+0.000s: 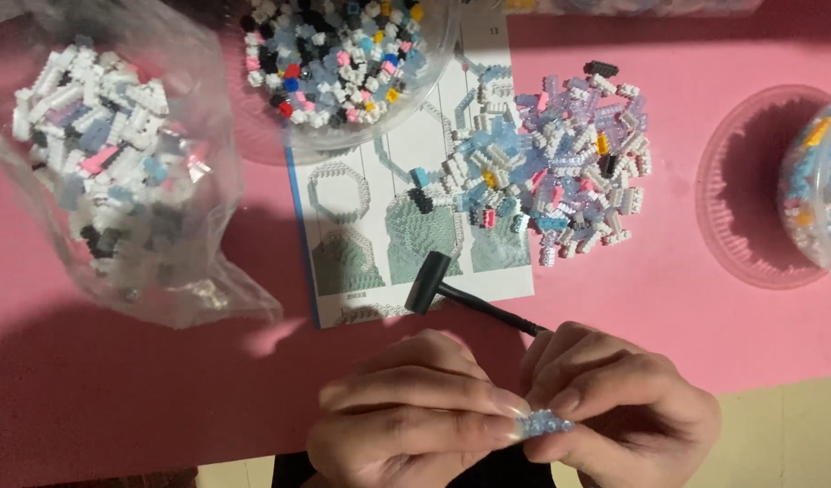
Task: Assembling a miniature building block model using hands and a small plastic hammer.
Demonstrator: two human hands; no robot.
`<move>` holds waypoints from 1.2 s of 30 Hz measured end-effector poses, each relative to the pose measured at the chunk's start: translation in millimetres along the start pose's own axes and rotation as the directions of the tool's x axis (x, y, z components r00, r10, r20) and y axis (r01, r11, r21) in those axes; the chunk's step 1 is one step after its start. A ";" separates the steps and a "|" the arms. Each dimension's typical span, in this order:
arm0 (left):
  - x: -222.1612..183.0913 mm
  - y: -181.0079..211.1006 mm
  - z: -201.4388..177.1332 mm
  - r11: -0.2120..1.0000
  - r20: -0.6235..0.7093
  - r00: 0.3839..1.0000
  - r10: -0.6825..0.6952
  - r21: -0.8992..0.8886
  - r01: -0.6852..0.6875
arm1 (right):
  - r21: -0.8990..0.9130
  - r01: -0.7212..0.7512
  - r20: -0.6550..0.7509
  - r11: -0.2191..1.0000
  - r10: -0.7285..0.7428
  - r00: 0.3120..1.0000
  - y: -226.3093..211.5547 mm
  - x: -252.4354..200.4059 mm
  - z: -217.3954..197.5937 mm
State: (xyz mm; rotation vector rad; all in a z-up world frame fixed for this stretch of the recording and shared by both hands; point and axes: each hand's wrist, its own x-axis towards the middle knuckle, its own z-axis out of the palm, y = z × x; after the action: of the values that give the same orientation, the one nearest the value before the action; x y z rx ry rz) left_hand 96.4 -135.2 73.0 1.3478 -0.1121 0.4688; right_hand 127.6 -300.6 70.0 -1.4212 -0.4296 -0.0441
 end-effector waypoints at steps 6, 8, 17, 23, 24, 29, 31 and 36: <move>1.1 -4.8 -15.3 0.988 0.078 0.989 0.130 0.078 -0.136 | -0.130 0.009 0.094 0.992 0.003 0.996 -2.2 3.6 -2.2; -2.5 -4.6 -18.4 0.982 0.130 0.986 0.101 0.146 -0.120 | -0.174 0.067 0.125 0.982 -0.045 0.991 -3.0 6.6 -3.9; -24.9 -9.6 -24.0 0.985 0.009 0.990 -0.141 0.098 0.139 | -0.770 -0.233 -0.450 0.595 -0.247 0.858 1.8 -17.2 -178.3; -10.0 11.3 -15.6 0.924 -0.156 0.959 -0.237 0.269 0.272 | -0.968 -0.208 -0.226 0.138 -0.128 0.966 -23.2 11.3 -212.8; -11.5 8.4 -16.4 0.922 -0.164 0.958 -0.234 0.274 0.272 | -0.969 -0.202 -0.221 0.145 -0.126 0.967 -22.6 9.3 -205.4; -15.6 6.6 -21.0 0.859 -0.184 0.844 -0.503 0.002 0.512 | -0.996 -0.051 -0.068 0.071 -0.269 0.961 -6.4 3.5 -157.0; -14.4 0.9 -18.9 0.850 -0.166 0.833 -0.527 -0.119 0.513 | -0.989 -0.019 -0.040 0.146 -0.142 0.989 0.1 17.7 -118.7; 13.6 9.2 -19.1 0.844 -0.097 0.851 -0.515 -0.228 0.485 | -0.920 0.162 0.165 0.356 -0.022 0.986 27.7 40.0 -85.5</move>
State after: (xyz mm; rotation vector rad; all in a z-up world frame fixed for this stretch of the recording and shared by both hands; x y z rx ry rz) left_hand 101.6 -112.1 81.6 1.0863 0.3161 0.1084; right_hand 194.8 -369.4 49.0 -2.5847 -0.6368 -0.3526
